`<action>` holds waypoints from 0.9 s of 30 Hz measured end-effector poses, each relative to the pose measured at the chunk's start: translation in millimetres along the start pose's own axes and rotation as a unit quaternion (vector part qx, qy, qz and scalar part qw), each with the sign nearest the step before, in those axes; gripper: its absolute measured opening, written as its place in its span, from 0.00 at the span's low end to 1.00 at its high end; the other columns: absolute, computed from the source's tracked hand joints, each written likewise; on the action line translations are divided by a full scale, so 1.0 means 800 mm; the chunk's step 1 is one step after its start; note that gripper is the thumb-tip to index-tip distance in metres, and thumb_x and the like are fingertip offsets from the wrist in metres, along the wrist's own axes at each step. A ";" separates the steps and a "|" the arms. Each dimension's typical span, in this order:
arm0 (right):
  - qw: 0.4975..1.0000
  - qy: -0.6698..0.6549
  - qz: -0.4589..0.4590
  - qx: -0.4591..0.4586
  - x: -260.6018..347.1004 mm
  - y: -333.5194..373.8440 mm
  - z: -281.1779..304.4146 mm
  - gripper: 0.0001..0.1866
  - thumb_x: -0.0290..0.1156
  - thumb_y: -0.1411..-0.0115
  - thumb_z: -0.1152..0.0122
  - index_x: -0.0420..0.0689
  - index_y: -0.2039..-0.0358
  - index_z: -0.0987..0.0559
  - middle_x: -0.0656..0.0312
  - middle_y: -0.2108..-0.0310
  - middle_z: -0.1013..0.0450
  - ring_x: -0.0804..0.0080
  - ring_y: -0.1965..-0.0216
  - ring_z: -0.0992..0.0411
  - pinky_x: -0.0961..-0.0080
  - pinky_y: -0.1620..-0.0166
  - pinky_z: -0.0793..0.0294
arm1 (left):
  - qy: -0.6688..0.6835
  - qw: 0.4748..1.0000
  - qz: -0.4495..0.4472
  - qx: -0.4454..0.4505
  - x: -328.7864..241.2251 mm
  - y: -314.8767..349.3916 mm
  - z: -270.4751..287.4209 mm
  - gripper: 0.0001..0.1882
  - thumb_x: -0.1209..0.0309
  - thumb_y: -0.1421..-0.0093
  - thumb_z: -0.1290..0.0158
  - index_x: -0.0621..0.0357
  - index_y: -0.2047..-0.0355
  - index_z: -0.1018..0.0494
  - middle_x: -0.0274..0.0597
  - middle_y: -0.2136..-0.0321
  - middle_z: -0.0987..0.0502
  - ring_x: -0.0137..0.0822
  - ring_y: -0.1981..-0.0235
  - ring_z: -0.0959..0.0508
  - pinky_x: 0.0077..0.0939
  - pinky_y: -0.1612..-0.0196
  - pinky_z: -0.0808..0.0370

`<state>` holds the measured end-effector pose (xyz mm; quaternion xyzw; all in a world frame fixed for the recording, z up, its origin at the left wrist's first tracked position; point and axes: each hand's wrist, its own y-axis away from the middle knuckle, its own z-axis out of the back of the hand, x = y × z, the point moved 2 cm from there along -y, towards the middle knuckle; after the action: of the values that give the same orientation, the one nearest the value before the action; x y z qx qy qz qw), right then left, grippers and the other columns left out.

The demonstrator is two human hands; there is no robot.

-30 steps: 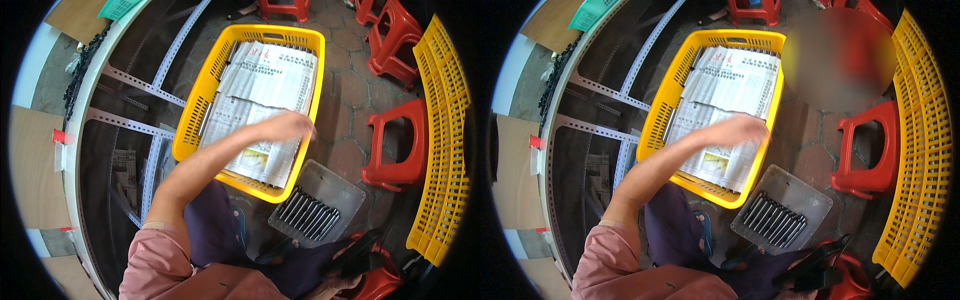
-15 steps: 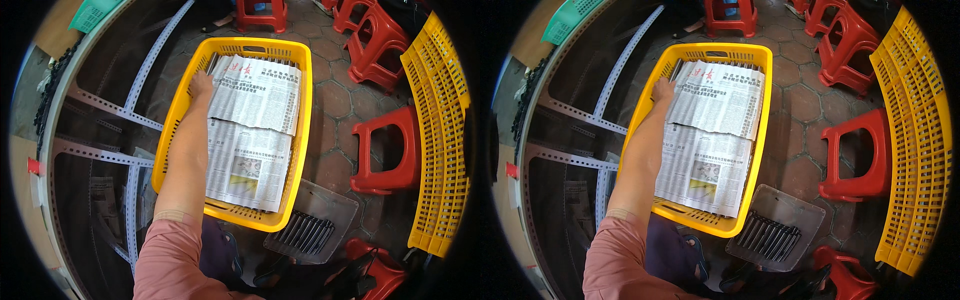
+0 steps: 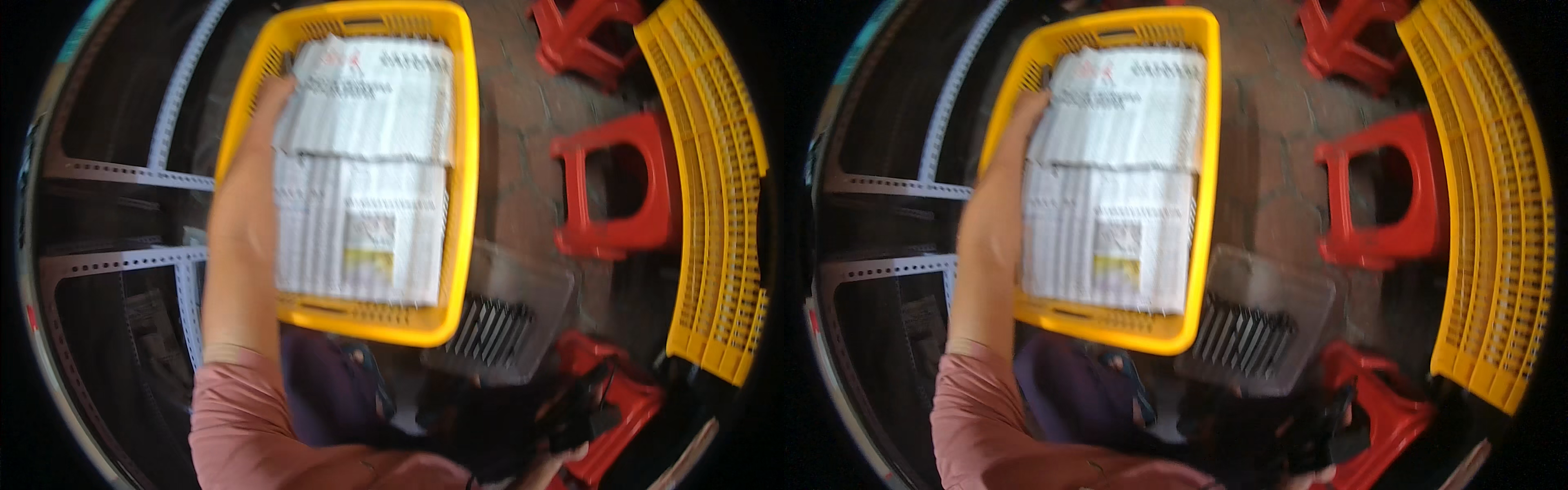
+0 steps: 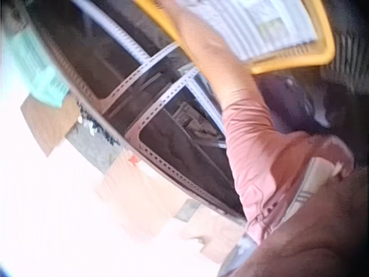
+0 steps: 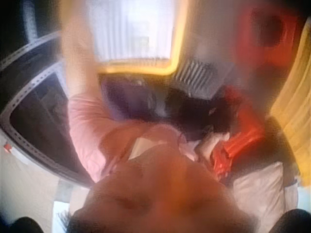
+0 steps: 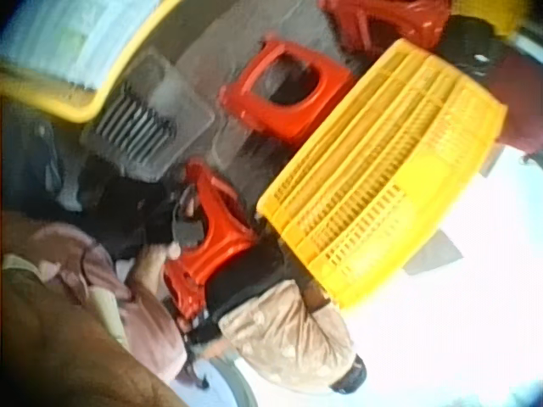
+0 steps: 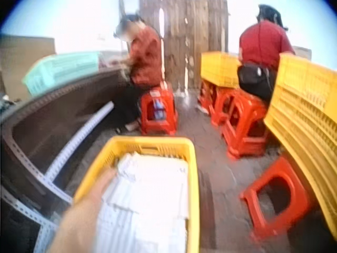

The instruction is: The person sits on the floor and transfers metal rods from a yellow basket into a clear plastic container. They repeatedly pick up rods and place them into the container, organizing them as they go.

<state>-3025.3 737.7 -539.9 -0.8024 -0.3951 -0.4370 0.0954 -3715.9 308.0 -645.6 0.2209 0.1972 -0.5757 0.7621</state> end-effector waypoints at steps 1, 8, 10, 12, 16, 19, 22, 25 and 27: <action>1.000 0.000 0.000 0.009 0.006 0.002 0.000 0.44 0.47 0.48 0.28 0.43 0.35 0.37 0.43 0.52 0.30 0.56 0.63 0.24 0.66 0.68 0.25 | 0.063 0.992 0.076 0.084 -0.003 0.001 0.006 0.18 0.58 0.47 0.41 0.63 0.68 0.21 0.43 0.77 0.21 0.38 0.76 0.22 0.34 0.72 0.25; 0.989 -0.032 -0.010 0.142 0.027 -0.017 -0.029 0.47 0.47 0.50 0.25 0.44 0.34 0.37 0.44 0.52 0.31 0.57 0.64 0.24 0.68 0.70 0.25 | 0.314 0.910 -0.187 0.196 -0.130 0.225 0.120 0.19 0.58 0.40 0.40 0.61 0.57 0.23 0.36 0.70 0.21 0.24 0.71 0.23 0.17 0.64 0.26; 0.988 -0.016 0.000 0.154 0.030 -0.022 -0.054 0.46 0.47 0.50 0.25 0.45 0.35 0.36 0.44 0.52 0.31 0.57 0.64 0.24 0.69 0.70 0.25 | 0.221 0.906 -0.255 0.255 -0.180 0.337 0.109 0.21 0.58 0.41 0.39 0.61 0.56 0.24 0.37 0.70 0.21 0.26 0.69 0.22 0.18 0.62 0.25; 0.985 -0.010 0.002 0.170 0.034 -0.032 -0.058 0.45 0.47 0.51 0.25 0.45 0.36 0.35 0.44 0.52 0.31 0.57 0.63 0.24 0.69 0.70 0.25 | 0.149 0.892 -0.219 0.365 -0.209 0.455 0.089 0.25 0.58 0.47 0.35 0.65 0.56 0.24 0.40 0.69 0.20 0.32 0.67 0.20 0.26 0.60 0.22; 0.995 -0.050 -0.029 0.080 0.040 -0.037 -0.045 0.46 0.48 0.51 0.25 0.44 0.36 0.35 0.44 0.52 0.31 0.59 0.66 0.25 0.71 0.70 0.27 | 0.069 0.780 -0.071 0.618 -0.172 0.644 0.014 0.21 0.63 0.46 0.39 0.70 0.60 0.27 0.55 0.67 0.19 0.43 0.64 0.17 0.34 0.60 0.22; 0.994 -0.085 -0.044 0.055 0.042 -0.040 -0.045 0.46 0.48 0.50 0.25 0.44 0.35 0.36 0.45 0.53 0.32 0.63 0.70 0.27 0.73 0.71 0.30 | 0.050 0.822 -0.059 0.565 -0.123 0.714 -0.079 0.20 0.66 0.47 0.36 0.71 0.63 0.26 0.59 0.72 0.21 0.52 0.68 0.19 0.43 0.63 0.24; 0.991 -0.104 -0.048 0.071 0.041 -0.047 -0.049 0.46 0.48 0.50 0.26 0.43 0.35 0.36 0.46 0.53 0.32 0.67 0.72 0.30 0.74 0.72 0.31 | -0.063 0.863 -0.083 0.494 -0.077 0.731 -0.149 0.20 0.66 0.47 0.36 0.71 0.61 0.27 0.65 0.70 0.21 0.60 0.63 0.19 0.48 0.59 0.23; 0.981 -0.136 -0.085 0.112 0.046 -0.050 -0.024 0.51 0.49 0.53 0.25 0.51 0.32 0.40 0.56 0.49 0.33 0.64 0.55 0.32 0.68 0.60 0.28 | -0.182 0.853 -0.114 0.476 -0.059 0.735 -0.164 0.24 0.67 0.44 0.39 0.73 0.54 0.31 0.66 0.69 0.20 0.61 0.61 0.19 0.48 0.59 0.21; 0.971 -0.154 -0.118 0.141 0.054 -0.051 -0.005 0.54 0.48 0.56 0.24 0.56 0.30 0.42 0.61 0.47 0.33 0.63 0.46 0.33 0.65 0.55 0.27 | -0.277 0.830 -0.124 0.468 -0.056 0.738 -0.160 0.26 0.67 0.43 0.41 0.73 0.50 0.34 0.64 0.68 0.19 0.58 0.62 0.18 0.46 0.61 0.20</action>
<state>-3043.9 786.4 -511.6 -0.7863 -0.5546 -0.2560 0.0929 -3163.6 557.2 -661.6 0.3564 -0.2898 -0.7255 0.5124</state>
